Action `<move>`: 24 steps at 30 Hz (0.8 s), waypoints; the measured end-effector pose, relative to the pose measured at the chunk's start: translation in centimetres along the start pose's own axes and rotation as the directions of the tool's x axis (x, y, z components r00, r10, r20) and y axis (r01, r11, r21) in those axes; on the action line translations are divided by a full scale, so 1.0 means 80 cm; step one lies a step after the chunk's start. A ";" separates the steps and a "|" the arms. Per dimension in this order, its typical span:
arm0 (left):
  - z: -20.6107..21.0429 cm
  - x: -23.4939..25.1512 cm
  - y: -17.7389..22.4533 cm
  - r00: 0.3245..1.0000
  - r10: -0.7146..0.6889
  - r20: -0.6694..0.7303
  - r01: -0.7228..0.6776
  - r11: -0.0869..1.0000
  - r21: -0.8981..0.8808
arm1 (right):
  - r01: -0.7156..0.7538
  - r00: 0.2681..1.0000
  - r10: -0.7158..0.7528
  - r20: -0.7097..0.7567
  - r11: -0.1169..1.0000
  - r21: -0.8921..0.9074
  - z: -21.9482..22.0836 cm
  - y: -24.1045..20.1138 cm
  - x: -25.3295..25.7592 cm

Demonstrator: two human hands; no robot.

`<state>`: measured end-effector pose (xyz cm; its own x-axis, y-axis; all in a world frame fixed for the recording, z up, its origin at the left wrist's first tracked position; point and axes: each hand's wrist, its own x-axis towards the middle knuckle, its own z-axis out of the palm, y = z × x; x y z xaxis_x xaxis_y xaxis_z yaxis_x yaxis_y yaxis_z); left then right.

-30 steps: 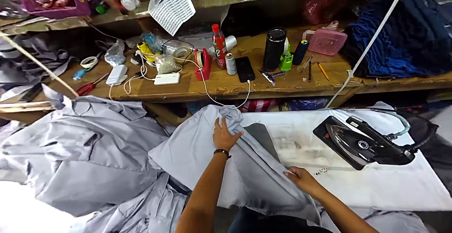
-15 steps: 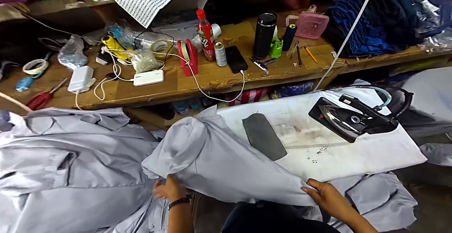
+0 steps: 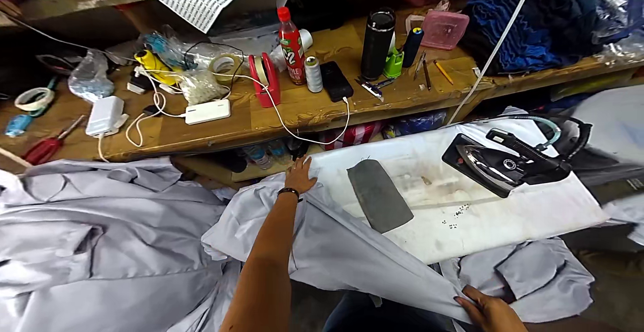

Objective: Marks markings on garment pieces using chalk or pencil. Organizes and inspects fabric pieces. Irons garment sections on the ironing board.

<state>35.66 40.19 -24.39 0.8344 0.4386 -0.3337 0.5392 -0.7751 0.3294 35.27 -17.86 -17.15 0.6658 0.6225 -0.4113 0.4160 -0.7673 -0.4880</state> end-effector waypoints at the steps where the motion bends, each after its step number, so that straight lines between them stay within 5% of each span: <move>1: -0.001 0.000 -0.005 1.000 0.019 -0.017 -0.018 1.000 0.025 | -0.009 1.000 0.009 -0.018 1.000 0.007 0.001 0.002 -0.002; 10: -0.049 -0.091 -0.091 0.984 -0.061 0.169 0.071 0.996 -0.054 | 0.018 0.963 0.014 -0.269 0.993 0.116 0.009 0.022 0.036; 13: -0.110 -0.171 -0.123 0.990 -0.100 -0.095 0.050 0.901 -0.431 | 0.139 0.971 -0.046 -0.237 0.908 0.394 -0.016 0.018 0.049; 16: -0.168 -0.255 -0.149 0.905 -0.237 -0.354 -0.105 0.682 -0.724 | 0.075 0.976 -0.184 0.116 0.787 0.612 -0.049 0.027 0.043; 18: -0.193 -0.290 -0.152 0.829 -0.242 -0.504 -0.314 0.545 -0.778 | 0.036 0.925 -0.249 0.287 0.809 0.586 -0.058 0.048 0.041; 20: -0.216 -0.303 -0.131 0.774 -0.179 -0.608 -0.484 0.453 -0.749 | 0.084 0.908 -0.301 0.293 0.813 0.576 -0.074 0.076 0.035; 22: -0.230 -0.292 -0.090 0.763 -0.142 -0.630 -0.506 0.475 -0.720 | 0.123 0.932 -0.295 0.211 0.803 0.583 -0.107 0.096 0.022; 24: -0.227 -0.259 -0.050 0.822 -0.148 -0.550 -0.371 0.594 -0.714 | 0.083 0.961 -0.222 0.166 0.803 0.590 -0.138 0.115 0.011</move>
<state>18.28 42.47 -2.74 0.6689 0.7253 0.1630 0.0924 -0.2987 0.9499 46.53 -26.06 -13.53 0.4445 0.7939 -0.4148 0.0237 -0.4733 -0.8806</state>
